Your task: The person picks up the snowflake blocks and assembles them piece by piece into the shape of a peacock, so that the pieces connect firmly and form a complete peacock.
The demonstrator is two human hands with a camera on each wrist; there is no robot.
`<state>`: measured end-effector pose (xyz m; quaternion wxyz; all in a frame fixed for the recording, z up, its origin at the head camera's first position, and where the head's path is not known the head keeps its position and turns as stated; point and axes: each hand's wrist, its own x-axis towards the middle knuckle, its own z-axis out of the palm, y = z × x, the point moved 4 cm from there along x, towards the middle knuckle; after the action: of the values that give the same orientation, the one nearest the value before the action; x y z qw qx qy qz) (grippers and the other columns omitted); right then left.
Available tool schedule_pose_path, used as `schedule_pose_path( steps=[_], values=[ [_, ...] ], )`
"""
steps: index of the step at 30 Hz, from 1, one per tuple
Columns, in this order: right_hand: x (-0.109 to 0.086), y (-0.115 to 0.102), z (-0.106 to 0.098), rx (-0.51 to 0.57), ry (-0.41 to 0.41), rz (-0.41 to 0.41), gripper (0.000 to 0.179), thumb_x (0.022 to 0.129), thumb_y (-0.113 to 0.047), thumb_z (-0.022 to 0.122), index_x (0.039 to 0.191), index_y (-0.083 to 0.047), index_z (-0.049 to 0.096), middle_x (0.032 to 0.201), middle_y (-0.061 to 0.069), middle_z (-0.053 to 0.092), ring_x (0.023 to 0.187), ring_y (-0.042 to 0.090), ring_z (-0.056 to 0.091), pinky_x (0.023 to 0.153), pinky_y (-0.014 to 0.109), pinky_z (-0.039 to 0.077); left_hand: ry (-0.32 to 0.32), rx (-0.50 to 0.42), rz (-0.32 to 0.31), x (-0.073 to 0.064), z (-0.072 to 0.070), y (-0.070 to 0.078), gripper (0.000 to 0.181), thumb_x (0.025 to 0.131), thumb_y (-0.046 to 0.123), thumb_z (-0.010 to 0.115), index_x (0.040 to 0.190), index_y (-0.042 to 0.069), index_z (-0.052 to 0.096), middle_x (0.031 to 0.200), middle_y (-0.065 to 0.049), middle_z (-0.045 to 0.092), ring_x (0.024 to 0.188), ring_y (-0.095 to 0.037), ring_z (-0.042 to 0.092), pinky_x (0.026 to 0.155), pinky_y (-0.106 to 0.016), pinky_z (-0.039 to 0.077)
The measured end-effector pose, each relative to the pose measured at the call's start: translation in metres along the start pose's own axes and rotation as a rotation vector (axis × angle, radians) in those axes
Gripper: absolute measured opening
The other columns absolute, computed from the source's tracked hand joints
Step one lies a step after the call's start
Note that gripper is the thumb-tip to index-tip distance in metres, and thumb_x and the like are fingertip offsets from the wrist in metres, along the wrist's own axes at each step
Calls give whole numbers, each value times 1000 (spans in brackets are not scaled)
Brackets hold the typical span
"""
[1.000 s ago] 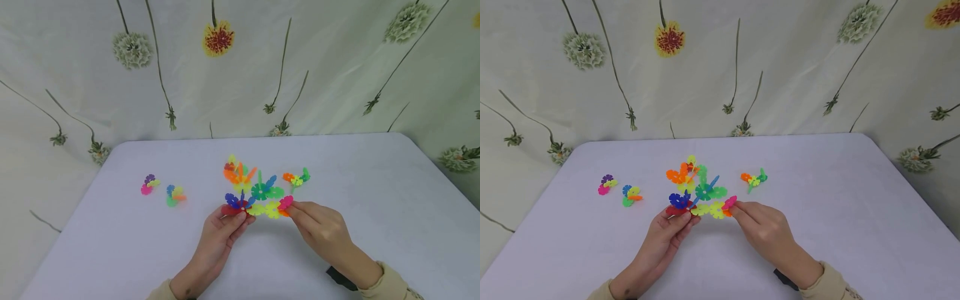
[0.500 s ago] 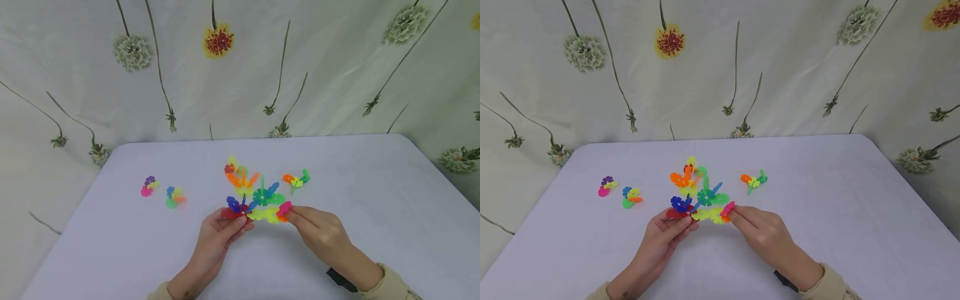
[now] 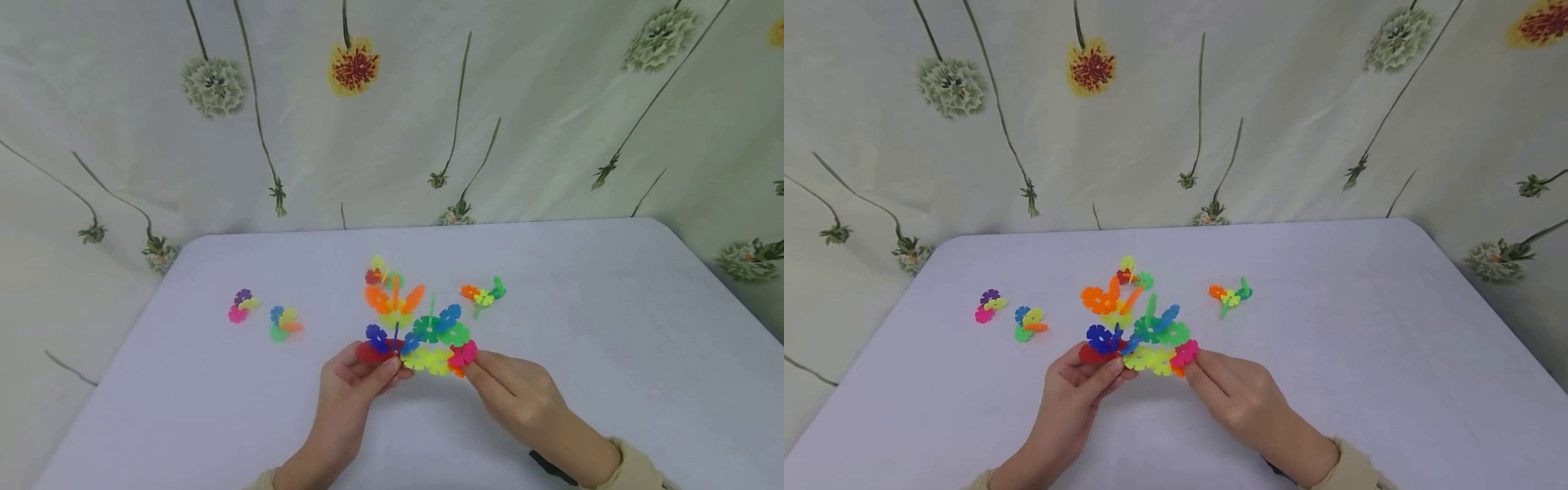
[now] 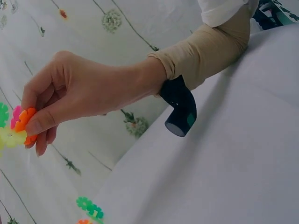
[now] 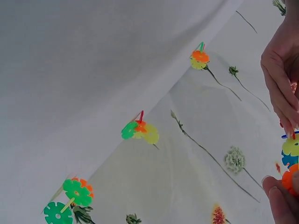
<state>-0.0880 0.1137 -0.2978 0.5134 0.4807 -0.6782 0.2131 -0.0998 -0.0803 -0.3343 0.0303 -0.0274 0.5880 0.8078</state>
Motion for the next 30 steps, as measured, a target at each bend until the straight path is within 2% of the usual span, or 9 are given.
schedule_pose_path(
  steps=[4, 12, 15, 18, 20, 22, 25, 27, 30],
  values=[
    [0, -3, 0, -25, -11, 23, 28, 96, -7, 52, 76, 4, 67, 73, 13, 65, 57, 21, 64, 48, 27, 52, 6, 36, 44, -2, -1, 2, 23, 83, 2, 69, 102, -7, 59, 90, -17, 68, 81, -32, 67, 78, -38, 52],
    [-5, -4, 4, -47, -50, 80, 31, 98, -10, 49, 76, 4, 67, 74, 13, 65, 59, 22, 64, 48, 28, 52, 5, 4, 99, -2, 2, -2, 17, 81, -4, 68, 94, -9, 59, 85, -17, 68, 77, -31, 67, 77, -40, 52],
    [-5, -3, 5, -53, -55, 77, 31, 98, -10, 49, 77, 4, 67, 74, 14, 65, 59, 23, 65, 49, 29, 52, 9, -18, 91, -1, 2, -5, 16, 82, -4, 68, 94, -8, 59, 84, -17, 68, 76, -31, 67, 78, -40, 51],
    [-5, 0, 7, -33, -74, 125, 30, 98, -12, 49, 79, 3, 67, 76, 13, 66, 62, 23, 66, 50, 29, 53, 16, -68, 36, 2, 1, -10, 17, 84, -2, 67, 97, -8, 58, 87, -16, 68, 79, -30, 67, 81, -38, 50],
    [-6, 5, 8, 25, -105, 220, 30, 99, -17, 49, 85, 3, 67, 81, 13, 67, 68, 24, 67, 55, 30, 54, 22, -121, -26, 4, 1, -13, 19, 86, 0, 65, 102, -6, 57, 90, -14, 68, 84, -27, 67, 84, -36, 49],
    [-10, 13, 11, 148, -138, 382, 22, 94, -17, 58, 95, 3, 67, 89, 13, 68, 74, 24, 67, 60, 30, 54, 39, -185, -90, 7, -1, -17, 20, 88, 1, 63, 107, -4, 56, 94, -12, 67, 88, -25, 67, 86, -34, 47],
    [-25, 26, 20, 434, -218, 724, 26, 85, -7, 69, 109, 2, 63, 100, 9, 67, 85, 19, 65, 67, 29, 54, 59, -252, -147, 11, -3, -19, 22, 91, 1, 60, 112, -3, 55, 99, -10, 66, 91, -21, 66, 88, -30, 46],
    [-39, 34, 29, 647, -261, 961, 33, 82, 4, 69, 114, 3, 61, 103, 9, 65, 87, 16, 63, 69, 28, 54, 60, -278, -176, 12, -4, -21, 23, 92, 1, 58, 114, -3, 54, 101, -10, 64, 92, -20, 65, 88, -28, 45],
    [-55, 42, 43, 870, -311, 1200, 26, 87, 7, 60, 113, 8, 59, 104, 16, 63, 87, 14, 63, 73, 30, 54, 43, -271, -224, 13, -8, -24, 23, 92, 5, 59, 112, -4, 55, 101, -11, 63, 91, -18, 65, 87, -26, 46]
  ],
)
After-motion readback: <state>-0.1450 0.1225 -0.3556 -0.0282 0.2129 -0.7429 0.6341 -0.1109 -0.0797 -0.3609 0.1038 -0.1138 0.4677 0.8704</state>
